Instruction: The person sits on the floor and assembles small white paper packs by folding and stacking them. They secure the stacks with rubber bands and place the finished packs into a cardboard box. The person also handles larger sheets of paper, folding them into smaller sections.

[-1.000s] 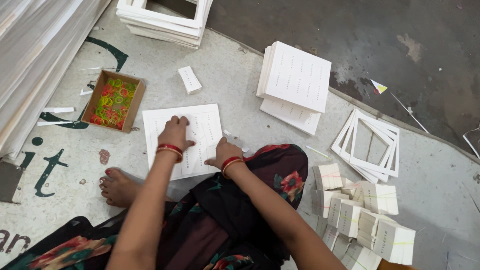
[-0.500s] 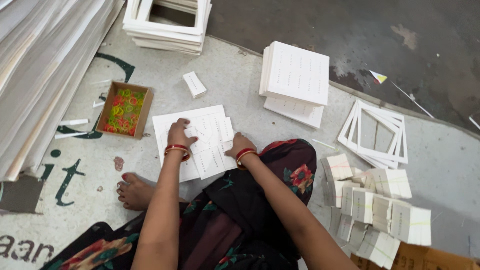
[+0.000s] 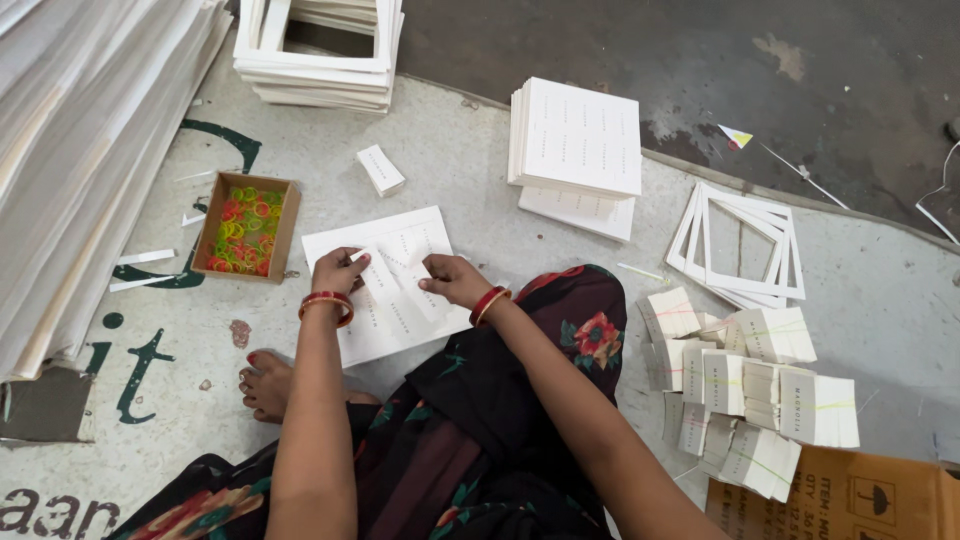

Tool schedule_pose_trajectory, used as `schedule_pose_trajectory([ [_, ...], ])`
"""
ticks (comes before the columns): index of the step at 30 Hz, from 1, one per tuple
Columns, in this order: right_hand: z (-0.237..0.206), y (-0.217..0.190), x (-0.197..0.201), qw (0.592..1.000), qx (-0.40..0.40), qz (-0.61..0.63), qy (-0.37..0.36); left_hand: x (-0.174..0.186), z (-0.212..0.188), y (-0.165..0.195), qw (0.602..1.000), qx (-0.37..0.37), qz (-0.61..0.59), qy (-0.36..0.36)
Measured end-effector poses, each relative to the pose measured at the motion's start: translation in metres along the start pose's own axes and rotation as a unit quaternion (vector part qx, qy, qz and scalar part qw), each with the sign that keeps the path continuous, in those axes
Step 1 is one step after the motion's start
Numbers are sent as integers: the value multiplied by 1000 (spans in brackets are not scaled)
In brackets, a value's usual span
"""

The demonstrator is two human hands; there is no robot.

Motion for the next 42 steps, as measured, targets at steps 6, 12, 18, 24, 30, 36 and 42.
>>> schedule_pose_trajectory([
  [6, 2, -15, -6, 997, 65, 37, -31, -23, -5, -3, 937, 60, -344, 21],
  [12, 18, -6, -12, 994, 86, -17, 63, -42, -11, -1, 923, 34, -382, 23],
  [18, 12, -11, -15, 979, 104, -85, 157, -41, -17, 6, 929, -9, -370, 18],
  [24, 10, -7, -21, 978, 145, -85, 124, -35, -20, -1, 914, 29, -401, 54],
  [30, 15, 4, -23, 988, 28, -112, 101, -15, -22, -11, 914, 29, -372, 159],
  [36, 16, -19, 17, 975, 120, 90, 162, -18, -16, 1, 979, -130, -127, 91],
  [42, 20, -16, 31, 955, 134, 180, 195, -81, -21, 4, 940, -90, -327, -43],
])
Point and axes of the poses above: each hand's wrist, its own z-axis towards the middle knuckle, its own x-axis out of the back of the hand, y = z × x, the point moved 5 cm from there along z, towards the middle knuckle, and after that the axes turned 15 degrees about -x, right-handed, at the moved point
